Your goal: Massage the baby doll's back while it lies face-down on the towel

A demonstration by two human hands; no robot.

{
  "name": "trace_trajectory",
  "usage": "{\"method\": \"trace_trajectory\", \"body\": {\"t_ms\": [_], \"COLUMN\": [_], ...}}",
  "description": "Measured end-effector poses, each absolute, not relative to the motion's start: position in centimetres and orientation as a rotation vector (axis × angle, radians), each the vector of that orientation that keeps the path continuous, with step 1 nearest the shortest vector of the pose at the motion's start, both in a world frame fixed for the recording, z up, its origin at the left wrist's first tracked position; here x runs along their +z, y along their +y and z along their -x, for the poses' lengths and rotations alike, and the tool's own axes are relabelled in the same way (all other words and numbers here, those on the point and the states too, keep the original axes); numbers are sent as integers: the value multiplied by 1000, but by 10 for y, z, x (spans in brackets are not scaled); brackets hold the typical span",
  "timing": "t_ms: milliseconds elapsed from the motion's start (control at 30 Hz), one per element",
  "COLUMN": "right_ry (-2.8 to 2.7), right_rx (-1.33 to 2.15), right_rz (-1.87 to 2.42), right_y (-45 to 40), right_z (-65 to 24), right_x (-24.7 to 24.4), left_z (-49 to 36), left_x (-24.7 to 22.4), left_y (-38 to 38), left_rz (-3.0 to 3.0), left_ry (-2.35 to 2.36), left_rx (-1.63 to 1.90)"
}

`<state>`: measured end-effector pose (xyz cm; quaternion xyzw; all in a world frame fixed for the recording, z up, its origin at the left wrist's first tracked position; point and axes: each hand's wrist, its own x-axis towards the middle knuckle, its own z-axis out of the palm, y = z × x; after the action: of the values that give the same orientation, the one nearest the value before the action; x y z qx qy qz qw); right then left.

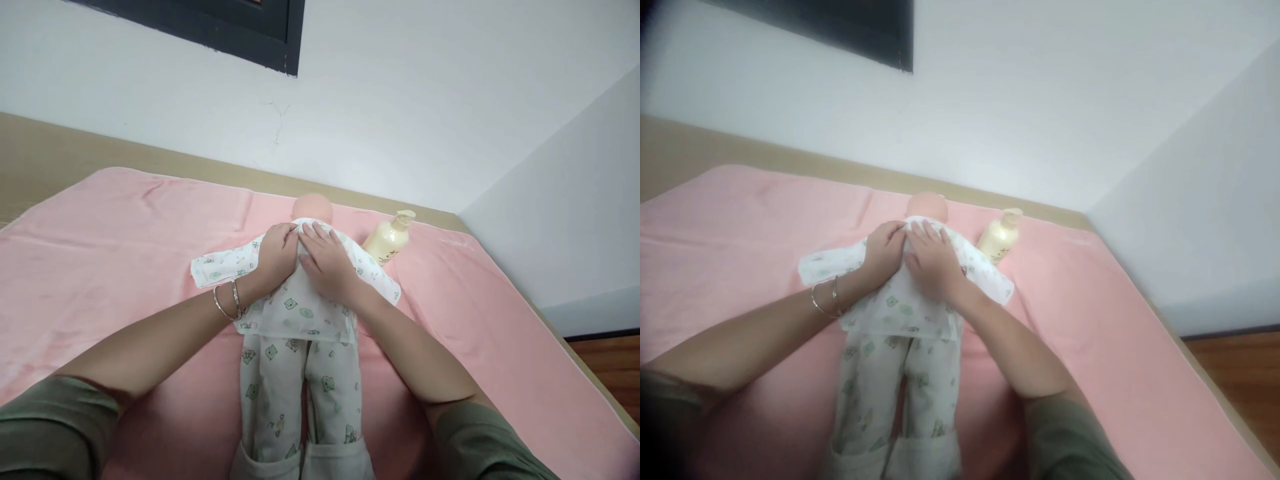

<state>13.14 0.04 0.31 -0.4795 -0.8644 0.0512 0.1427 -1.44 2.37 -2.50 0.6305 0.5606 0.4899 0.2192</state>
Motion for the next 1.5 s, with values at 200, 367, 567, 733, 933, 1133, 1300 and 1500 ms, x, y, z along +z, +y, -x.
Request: {"method": "trace_trajectory", "body": {"t_ms": [200, 367, 567, 733, 933, 1133, 1300, 1500], "right_ry": [-2318, -2432, -2527, -2396, -2391, -2396, -2347, -2425], "right_rx": [78, -116, 149, -8, -123, 191, 31, -51], "right_rz": [1589, 1297, 1307, 1490, 1397, 1331, 1439, 1290], "right_y": [12, -24, 15, 1, -34, 26, 11, -40], "right_z": [-138, -121, -137, -133, -116, -145, -136, -110], "right_x": [3, -6, 2, 0, -5, -1, -2, -5], "left_z": [13, 14, 15, 14, 15, 16, 16, 17], "left_x": [-27, -26, -28, -28, -26, -27, -28, -32], "left_y": [24, 24, 26, 26, 23, 25, 25, 26], "left_rz": [-1762, -1728, -1776, -1767, -1739, -1796, -1790, -1700], "left_ry": [1567, 1546, 1554, 1568, 1564, 1598, 1594, 1559], "left_rx": [1369, 1355, 1362, 1355, 1327, 1336, 1342, 1384]}}
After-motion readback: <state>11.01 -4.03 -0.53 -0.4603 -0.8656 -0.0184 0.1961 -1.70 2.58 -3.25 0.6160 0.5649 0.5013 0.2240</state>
